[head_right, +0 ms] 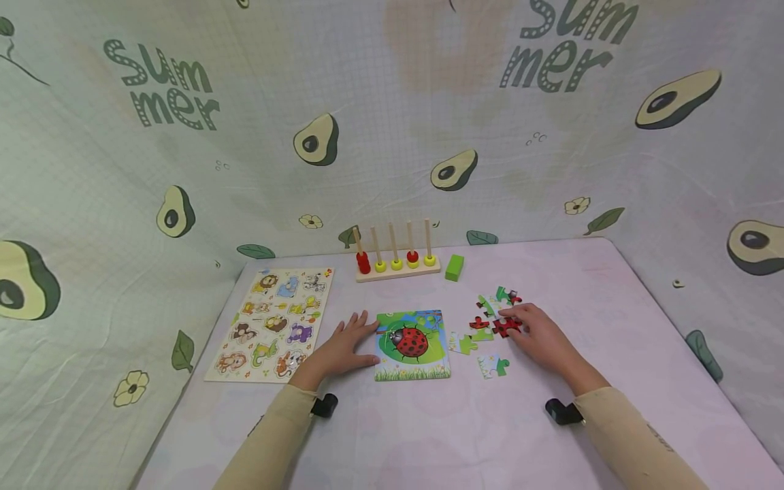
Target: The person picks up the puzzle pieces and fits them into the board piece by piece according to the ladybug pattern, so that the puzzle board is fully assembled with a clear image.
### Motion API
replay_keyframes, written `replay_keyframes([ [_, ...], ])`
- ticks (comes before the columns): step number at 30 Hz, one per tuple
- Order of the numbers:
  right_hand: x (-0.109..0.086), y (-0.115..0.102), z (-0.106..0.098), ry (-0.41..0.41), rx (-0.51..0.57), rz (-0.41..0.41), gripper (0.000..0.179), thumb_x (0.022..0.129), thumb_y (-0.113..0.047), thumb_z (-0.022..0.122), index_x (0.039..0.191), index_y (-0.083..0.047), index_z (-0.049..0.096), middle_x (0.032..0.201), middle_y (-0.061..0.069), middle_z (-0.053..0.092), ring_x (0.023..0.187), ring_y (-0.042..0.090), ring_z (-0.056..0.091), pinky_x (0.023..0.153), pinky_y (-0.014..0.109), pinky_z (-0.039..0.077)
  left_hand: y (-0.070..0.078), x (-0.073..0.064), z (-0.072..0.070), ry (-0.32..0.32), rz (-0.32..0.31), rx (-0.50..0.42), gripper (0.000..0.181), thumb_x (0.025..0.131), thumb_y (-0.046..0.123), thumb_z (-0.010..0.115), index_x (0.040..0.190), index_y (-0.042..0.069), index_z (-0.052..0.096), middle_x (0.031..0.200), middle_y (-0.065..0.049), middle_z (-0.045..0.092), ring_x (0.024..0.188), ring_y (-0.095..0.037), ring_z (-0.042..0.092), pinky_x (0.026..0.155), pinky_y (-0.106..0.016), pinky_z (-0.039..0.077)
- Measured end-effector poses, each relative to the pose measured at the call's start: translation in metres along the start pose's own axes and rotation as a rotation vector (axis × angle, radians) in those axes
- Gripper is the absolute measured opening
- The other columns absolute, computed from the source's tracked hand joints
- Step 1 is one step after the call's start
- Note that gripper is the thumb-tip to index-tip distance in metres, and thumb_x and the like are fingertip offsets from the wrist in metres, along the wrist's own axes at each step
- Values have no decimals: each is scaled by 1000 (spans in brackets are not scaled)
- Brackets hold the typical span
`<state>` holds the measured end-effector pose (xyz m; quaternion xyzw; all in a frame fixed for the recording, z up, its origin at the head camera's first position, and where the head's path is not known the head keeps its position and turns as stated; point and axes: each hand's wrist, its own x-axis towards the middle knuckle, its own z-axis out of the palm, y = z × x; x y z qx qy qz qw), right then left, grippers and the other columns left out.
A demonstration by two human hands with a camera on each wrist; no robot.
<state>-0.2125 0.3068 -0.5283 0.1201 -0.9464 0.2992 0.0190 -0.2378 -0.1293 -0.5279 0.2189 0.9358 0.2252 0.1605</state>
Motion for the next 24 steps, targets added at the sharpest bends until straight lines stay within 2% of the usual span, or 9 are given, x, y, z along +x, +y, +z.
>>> replay_keyframes([
  [16,5,5,-1,18,-25,-8,41,95,-7,68,135,-2,63,128,23,56,107,37,59,85,54,52,-1,0,0,0,3,15,82,92,51,71,159,18,38,168,-15,16,156,-32,5,126,-51,3],
  [24,13,12,-6,-12,-22,95,44,100,-13,59,141,1,56,135,26,47,115,43,54,90,62,49,-2,1,1,-9,-9,24,82,92,51,71,160,20,37,169,-12,14,157,-29,4,127,-49,3],
])
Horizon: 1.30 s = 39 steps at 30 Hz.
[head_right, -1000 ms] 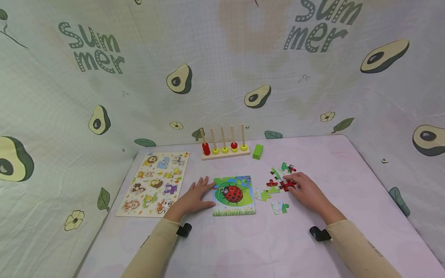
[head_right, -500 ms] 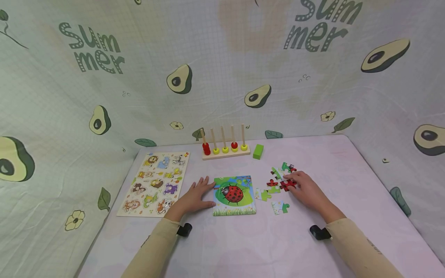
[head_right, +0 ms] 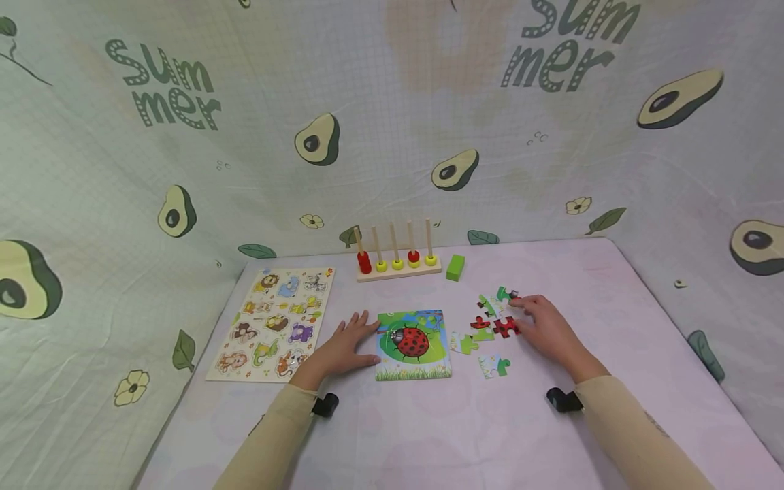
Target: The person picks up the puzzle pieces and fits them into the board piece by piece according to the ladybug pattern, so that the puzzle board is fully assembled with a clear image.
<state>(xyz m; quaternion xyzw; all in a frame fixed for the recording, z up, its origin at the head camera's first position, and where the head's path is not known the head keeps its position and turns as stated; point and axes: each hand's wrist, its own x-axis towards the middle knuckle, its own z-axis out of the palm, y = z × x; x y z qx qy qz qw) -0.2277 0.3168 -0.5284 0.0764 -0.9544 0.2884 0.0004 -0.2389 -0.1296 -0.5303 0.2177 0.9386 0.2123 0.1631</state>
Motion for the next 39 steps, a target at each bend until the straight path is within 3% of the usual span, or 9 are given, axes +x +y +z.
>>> replay_keyframes([
  [7,15,2,0,-16,-8,77,57,100,-20,63,149,2,45,141,31,40,113,44,52,88,61,49,0,0,0,4,6,-1,82,92,51,71,159,19,37,169,-14,15,156,-31,5,127,-51,3],
  [13,28,4,2,-32,-42,80,64,102,-23,61,153,5,36,149,33,35,114,44,53,95,64,46,0,-1,-1,6,8,-5,82,92,52,71,159,19,38,169,-14,15,156,-31,5,126,-51,3],
  [22,36,1,2,-22,-103,47,53,103,-18,57,148,6,43,145,34,40,131,55,42,108,70,34,-1,1,1,5,9,-1,83,91,51,72,159,19,37,169,-14,15,157,-31,5,127,-51,3],
  [26,38,0,3,-13,-128,43,50,102,-14,58,147,6,45,140,33,43,124,52,49,105,68,40,0,1,0,2,4,-2,82,91,51,71,160,20,37,169,-13,14,157,-30,5,127,-50,2],
  [30,40,-1,4,-21,-121,93,54,102,-13,58,148,9,42,141,35,39,112,46,55,100,66,44,1,1,0,2,2,-6,82,92,51,71,159,20,37,169,-12,14,157,-30,4,127,-50,2],
  [39,43,1,0,-84,-67,151,61,100,-17,60,149,12,37,132,38,39,97,38,55,85,56,51,1,0,0,4,3,-11,82,92,50,72,159,19,38,169,-13,15,157,-30,5,127,-50,2],
])
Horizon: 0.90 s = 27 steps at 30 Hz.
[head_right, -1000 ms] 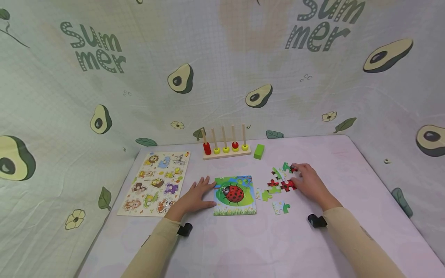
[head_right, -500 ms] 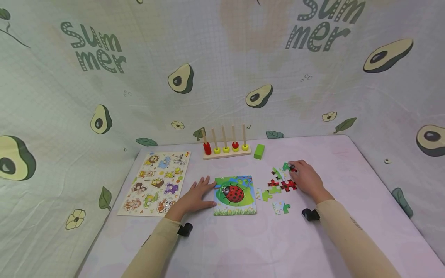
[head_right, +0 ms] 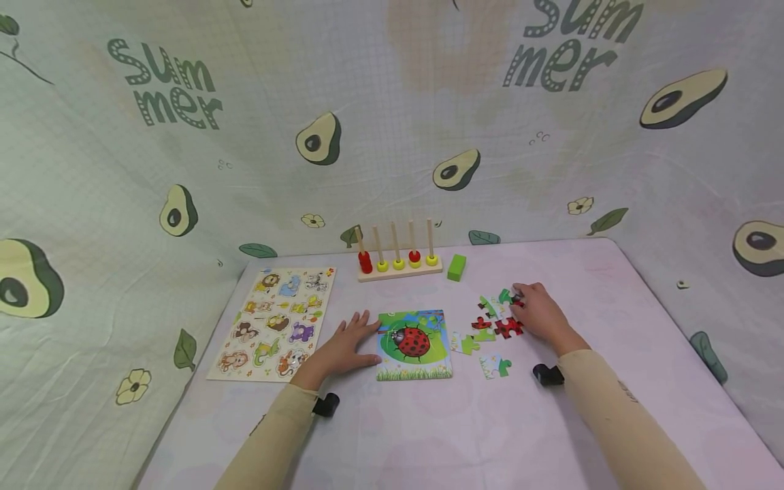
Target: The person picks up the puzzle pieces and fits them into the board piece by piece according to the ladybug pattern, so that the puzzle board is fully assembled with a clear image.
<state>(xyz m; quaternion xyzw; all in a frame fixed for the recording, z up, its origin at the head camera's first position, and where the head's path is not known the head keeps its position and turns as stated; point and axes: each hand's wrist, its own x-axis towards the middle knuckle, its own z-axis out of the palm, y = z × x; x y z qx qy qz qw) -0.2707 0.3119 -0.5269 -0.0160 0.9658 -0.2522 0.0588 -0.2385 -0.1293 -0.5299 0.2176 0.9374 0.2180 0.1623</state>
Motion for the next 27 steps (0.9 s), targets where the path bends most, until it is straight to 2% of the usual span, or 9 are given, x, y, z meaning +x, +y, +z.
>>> replay_keyframes([
  [4,-2,4,-1,0,45,9,58,98,-19,63,144,11,44,129,37,39,99,39,54,81,54,51,0,1,1,-4,-7,4,82,91,50,72,159,20,38,169,-12,15,157,-29,4,127,-50,2],
  [9,-4,7,1,31,62,-4,52,98,-19,64,140,8,49,127,33,40,96,35,52,74,44,48,0,1,1,-2,-10,1,81,91,51,72,159,20,38,169,-12,15,157,-29,4,127,-49,2],
  [13,-5,6,1,61,63,-29,49,98,-17,65,138,7,51,117,27,50,89,31,53,70,40,45,-1,2,1,1,-9,8,82,92,51,71,159,21,38,169,-11,15,157,-28,4,127,-49,2],
  [18,-9,6,1,105,75,-50,41,100,-15,62,136,2,52,102,19,62,85,28,56,71,41,47,0,1,1,4,-4,8,82,91,51,71,159,20,38,169,-12,15,157,-29,4,127,-49,2],
  [23,-12,8,2,122,95,-48,39,103,-18,59,138,-2,52,106,20,64,90,31,60,74,44,50,0,1,0,1,-5,7,82,92,51,71,159,20,37,169,-12,14,157,-29,4,127,-49,1],
  [27,-14,8,2,131,116,-47,40,103,-19,59,140,-5,52,107,20,65,89,29,60,73,41,49,1,0,0,1,-7,-1,81,92,51,72,159,20,38,169,-12,15,157,-29,4,127,-50,2],
])
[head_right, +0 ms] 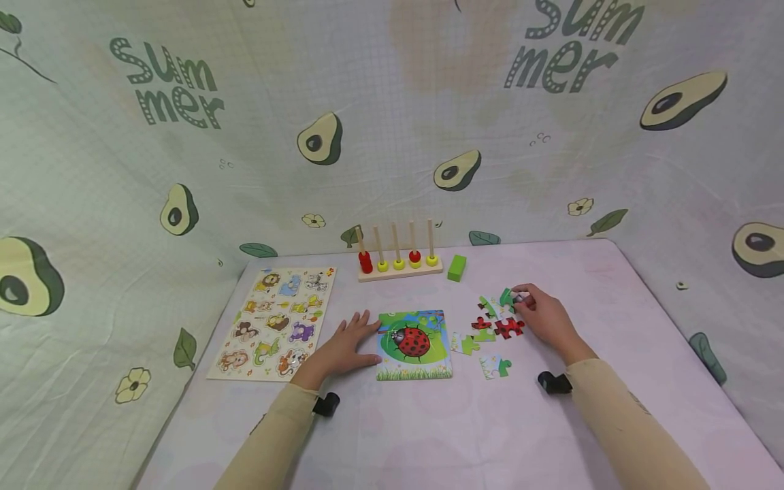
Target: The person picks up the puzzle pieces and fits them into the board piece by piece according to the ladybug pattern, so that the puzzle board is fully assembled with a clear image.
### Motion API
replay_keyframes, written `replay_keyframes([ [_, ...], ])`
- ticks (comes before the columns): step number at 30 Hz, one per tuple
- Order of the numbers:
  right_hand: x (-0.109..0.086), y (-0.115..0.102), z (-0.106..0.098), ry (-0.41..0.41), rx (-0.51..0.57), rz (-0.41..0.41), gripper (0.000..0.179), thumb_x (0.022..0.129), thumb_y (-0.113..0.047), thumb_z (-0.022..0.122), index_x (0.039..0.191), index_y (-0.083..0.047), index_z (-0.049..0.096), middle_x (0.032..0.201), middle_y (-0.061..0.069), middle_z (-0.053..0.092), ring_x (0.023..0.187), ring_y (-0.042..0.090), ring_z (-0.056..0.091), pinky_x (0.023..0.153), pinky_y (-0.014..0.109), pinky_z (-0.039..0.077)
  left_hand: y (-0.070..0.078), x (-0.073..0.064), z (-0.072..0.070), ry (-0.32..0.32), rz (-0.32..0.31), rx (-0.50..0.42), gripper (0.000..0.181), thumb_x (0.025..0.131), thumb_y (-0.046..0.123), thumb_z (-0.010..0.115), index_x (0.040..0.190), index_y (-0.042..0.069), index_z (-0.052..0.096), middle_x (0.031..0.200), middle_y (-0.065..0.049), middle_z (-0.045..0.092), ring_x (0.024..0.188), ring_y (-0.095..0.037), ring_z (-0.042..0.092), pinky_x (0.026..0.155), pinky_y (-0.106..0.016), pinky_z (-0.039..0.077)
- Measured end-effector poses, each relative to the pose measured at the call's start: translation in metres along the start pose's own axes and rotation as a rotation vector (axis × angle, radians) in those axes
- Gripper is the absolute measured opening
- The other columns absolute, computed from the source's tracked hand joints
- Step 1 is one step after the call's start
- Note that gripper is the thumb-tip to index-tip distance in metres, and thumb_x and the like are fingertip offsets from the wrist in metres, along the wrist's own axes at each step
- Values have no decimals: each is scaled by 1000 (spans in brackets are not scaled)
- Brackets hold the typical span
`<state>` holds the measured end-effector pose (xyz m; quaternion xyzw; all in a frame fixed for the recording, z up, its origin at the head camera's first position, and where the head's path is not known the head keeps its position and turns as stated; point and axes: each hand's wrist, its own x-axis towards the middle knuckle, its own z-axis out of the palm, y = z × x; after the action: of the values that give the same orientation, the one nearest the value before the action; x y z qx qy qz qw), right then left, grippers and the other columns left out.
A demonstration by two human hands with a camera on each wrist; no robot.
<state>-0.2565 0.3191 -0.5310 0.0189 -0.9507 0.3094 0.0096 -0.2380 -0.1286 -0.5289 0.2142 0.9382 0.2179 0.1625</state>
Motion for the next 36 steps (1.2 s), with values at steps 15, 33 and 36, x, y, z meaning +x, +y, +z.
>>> replay_keyframes([
  [15,-10,-7,-2,54,65,-23,32,105,-20,55,135,-7,58,102,15,69,82,24,59,64,30,46,1,0,0,-4,0,13,82,91,50,72,159,20,38,169,-13,15,157,-30,5,127,-49,2],
  [33,-26,-40,14,-22,160,-114,27,99,-16,67,124,-8,63,91,3,72,76,17,64,60,26,48,0,0,0,5,6,4,82,91,50,73,159,19,38,169,-14,16,157,-30,5,127,-50,3],
  [36,-27,-46,18,-30,160,-125,27,98,-16,69,123,-9,63,90,1,72,77,16,65,62,27,50,-1,1,1,6,0,5,82,91,51,72,159,21,38,169,-12,15,157,-29,5,127,-49,2],
])
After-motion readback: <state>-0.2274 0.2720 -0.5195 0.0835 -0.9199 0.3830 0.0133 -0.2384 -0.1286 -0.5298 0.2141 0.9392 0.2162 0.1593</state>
